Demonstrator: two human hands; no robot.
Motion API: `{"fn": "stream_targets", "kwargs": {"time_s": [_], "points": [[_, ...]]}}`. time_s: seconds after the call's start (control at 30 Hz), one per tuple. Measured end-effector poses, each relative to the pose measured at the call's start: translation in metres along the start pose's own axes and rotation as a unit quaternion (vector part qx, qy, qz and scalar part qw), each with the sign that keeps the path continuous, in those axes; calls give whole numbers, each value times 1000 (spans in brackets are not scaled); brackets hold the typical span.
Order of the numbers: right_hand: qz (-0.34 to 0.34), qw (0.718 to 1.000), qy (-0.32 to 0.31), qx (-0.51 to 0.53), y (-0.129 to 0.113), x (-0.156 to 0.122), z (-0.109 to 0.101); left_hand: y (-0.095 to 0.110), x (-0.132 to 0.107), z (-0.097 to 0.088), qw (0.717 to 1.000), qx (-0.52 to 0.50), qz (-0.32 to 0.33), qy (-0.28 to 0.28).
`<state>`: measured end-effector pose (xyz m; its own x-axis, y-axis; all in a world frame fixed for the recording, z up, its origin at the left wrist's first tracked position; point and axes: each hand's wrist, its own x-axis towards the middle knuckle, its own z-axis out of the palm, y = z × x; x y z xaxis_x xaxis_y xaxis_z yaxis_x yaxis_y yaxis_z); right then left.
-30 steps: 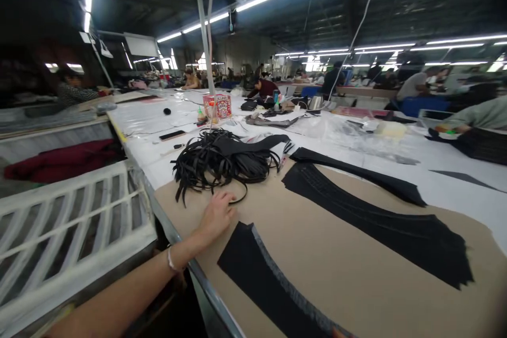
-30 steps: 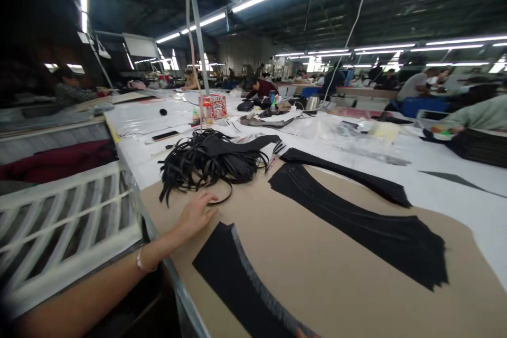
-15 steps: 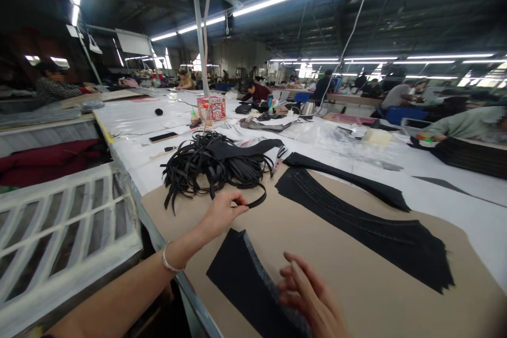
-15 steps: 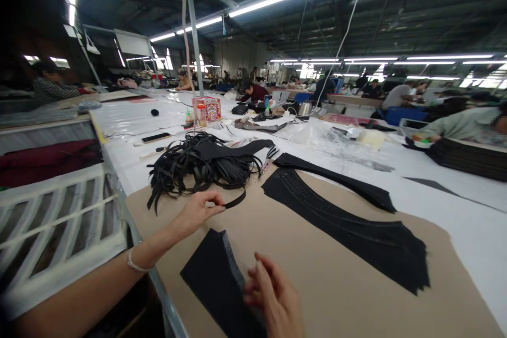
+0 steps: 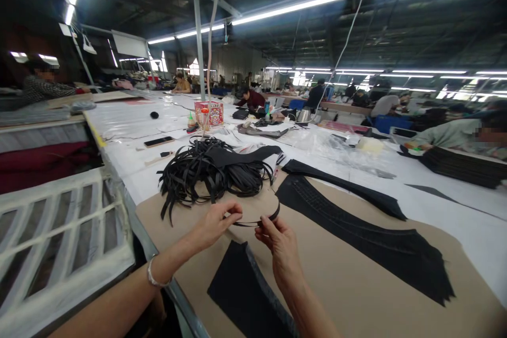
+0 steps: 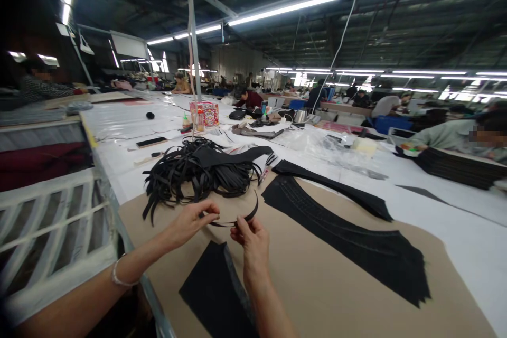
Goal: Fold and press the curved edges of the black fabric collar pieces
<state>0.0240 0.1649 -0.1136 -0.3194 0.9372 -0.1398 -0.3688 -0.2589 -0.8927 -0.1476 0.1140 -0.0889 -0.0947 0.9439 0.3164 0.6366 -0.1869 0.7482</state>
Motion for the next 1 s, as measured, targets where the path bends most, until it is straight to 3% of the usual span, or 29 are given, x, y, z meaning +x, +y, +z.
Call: {"fn": "stream_targets", "kwargs": {"time_s": [0.13, 0.27, 0.33, 0.47, 0.6, 0.73, 0.87, 1.0], "points": [[-11, 999, 24, 33, -11, 10, -9, -13, -2, -9, 995, 88, -9, 49], [-12, 995, 56, 76, -18, 37, -17, -52, -5, -32, 960, 207, -98, 163], [-8, 993, 68, 93, -15, 52, -20, -73, -6, -45, 939, 258, -133, 184], [6, 992, 86, 92, -1, 74, -31, -99, -5, -58, 927, 325, -129, 135], [40, 995, 88, 36, 16, 84, -45, -106, 2, -50, 927, 354, -100, 70], [54, 994, 73, -58, 27, 86, -54, -109, 7, -43, 922, 370, -101, 50], [7, 980, 45, -192, 27, 80, -57, -110, 4, -41, 922, 372, -97, 48], [-107, 923, -14, -368, 19, 66, -45, -108, 3, -34, 928, 354, -99, 58]]}}
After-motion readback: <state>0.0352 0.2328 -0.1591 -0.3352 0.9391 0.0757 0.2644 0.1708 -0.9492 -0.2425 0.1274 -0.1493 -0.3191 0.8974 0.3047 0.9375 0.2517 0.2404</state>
